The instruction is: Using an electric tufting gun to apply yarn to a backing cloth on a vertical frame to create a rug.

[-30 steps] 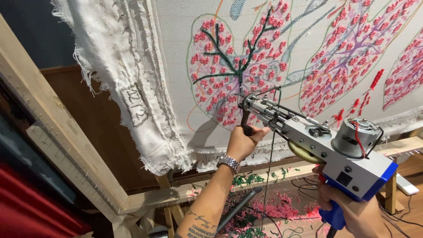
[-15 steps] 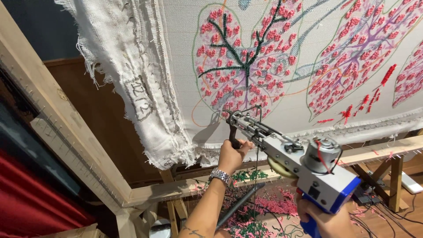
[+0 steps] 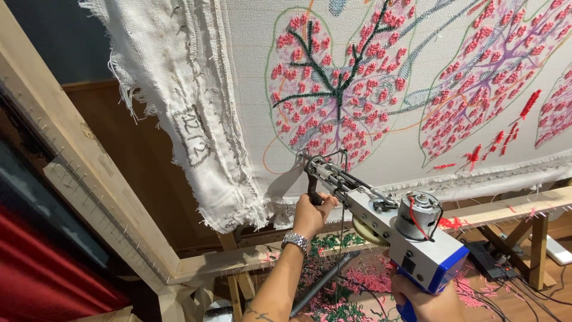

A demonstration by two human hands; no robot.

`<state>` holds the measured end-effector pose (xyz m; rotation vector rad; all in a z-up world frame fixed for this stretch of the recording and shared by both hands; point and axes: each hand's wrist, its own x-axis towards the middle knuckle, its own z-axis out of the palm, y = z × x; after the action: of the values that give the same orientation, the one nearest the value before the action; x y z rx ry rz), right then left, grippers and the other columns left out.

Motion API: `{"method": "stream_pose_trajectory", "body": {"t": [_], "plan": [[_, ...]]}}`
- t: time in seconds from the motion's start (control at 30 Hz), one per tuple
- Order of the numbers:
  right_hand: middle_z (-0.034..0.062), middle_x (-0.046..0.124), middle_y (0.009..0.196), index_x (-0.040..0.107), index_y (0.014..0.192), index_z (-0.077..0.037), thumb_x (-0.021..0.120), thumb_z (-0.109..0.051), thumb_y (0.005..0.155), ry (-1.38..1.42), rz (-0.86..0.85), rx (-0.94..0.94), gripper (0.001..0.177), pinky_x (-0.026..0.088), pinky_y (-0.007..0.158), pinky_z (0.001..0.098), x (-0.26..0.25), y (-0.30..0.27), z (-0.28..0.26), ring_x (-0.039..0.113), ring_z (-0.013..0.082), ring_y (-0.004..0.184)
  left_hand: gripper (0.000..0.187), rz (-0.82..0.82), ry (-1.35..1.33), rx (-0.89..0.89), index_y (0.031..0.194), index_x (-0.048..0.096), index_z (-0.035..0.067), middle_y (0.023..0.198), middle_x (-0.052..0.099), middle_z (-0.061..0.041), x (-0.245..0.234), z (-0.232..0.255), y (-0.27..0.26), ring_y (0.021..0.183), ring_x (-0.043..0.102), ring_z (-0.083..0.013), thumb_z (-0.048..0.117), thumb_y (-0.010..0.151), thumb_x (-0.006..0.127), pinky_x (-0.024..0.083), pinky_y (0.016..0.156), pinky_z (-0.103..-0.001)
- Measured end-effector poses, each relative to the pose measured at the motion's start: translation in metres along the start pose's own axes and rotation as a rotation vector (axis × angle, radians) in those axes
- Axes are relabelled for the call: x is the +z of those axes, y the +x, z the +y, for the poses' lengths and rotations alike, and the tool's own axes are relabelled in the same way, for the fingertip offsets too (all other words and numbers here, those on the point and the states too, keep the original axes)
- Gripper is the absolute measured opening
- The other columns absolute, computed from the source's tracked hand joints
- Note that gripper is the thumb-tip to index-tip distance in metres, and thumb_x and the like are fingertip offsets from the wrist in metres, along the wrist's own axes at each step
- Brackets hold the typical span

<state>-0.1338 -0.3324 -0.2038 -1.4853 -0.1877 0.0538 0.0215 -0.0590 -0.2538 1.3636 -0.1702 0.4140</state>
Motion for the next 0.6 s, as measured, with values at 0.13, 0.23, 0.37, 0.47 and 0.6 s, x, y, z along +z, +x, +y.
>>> {"method": "stream_pose_trajectory", "body": {"t": [0.13,0.23,0.37,0.47,0.6], "plan": [[0.0156,0.062,0.064,0.064,0.109,0.004,0.064,0.01,0.071,0.041,0.039,-0.034,0.038,0.045,0.043,0.0365,0.0,0.008,0.03,0.058,0.0237,0.048,0.015,0.047,0.156,0.04,0.087,0.056,0.0,0.086,0.075,-0.014,0.003,0.028,-0.004,0.083,0.075,-0.0144,0.003,0.091,0.07,0.059,0.077,-0.028],[0.0151,0.064,0.066,0.064,0.105,0.005,0.066,0.01,0.073,0.061,0.062,-0.1,0.033,0.047,0.044,0.036,0.004,0.012,0.044,0.061,0.0226,0.049,0.02,0.127,0.334,-0.049,0.079,0.062,0.001,0.081,0.076,-0.011,0.005,0.073,-0.014,0.076,0.072,-0.0139,0.011,0.087,0.077,0.057,0.072,-0.029],[0.0122,0.066,0.069,0.063,0.101,0.003,0.071,0.007,0.071,0.022,0.124,-0.119,0.031,0.05,0.044,0.0359,0.031,0.012,0.026,0.064,0.0219,0.05,0.027,0.148,0.55,-0.103,0.071,0.072,0.008,0.063,0.07,-0.008,-0.007,0.091,-0.013,0.053,0.061,-0.0137,0.028,0.087,0.08,0.045,0.051,-0.029],[0.011,0.065,0.068,0.064,0.101,0.001,0.074,0.004,0.072,-0.009,0.184,-0.104,0.031,0.049,0.044,0.035,0.059,0.008,0.013,0.063,0.0214,0.051,0.044,0.141,0.706,-0.262,0.065,0.067,0.009,0.055,0.066,-0.002,-0.023,0.103,-0.007,0.041,0.051,-0.0127,0.044,0.09,0.076,0.038,0.041,-0.03],[0.0103,0.067,0.068,0.067,0.101,0.002,0.077,0.002,0.074,-0.015,0.18,-0.073,0.029,0.048,0.047,0.0334,0.087,0.006,0.025,0.062,0.02,0.053,0.044,0.194,0.891,-0.22,0.062,0.069,0.013,0.051,0.063,0.001,-0.043,0.131,-0.001,0.041,0.045,-0.0107,0.049,0.086,0.077,0.029,0.041,-0.032]]}}
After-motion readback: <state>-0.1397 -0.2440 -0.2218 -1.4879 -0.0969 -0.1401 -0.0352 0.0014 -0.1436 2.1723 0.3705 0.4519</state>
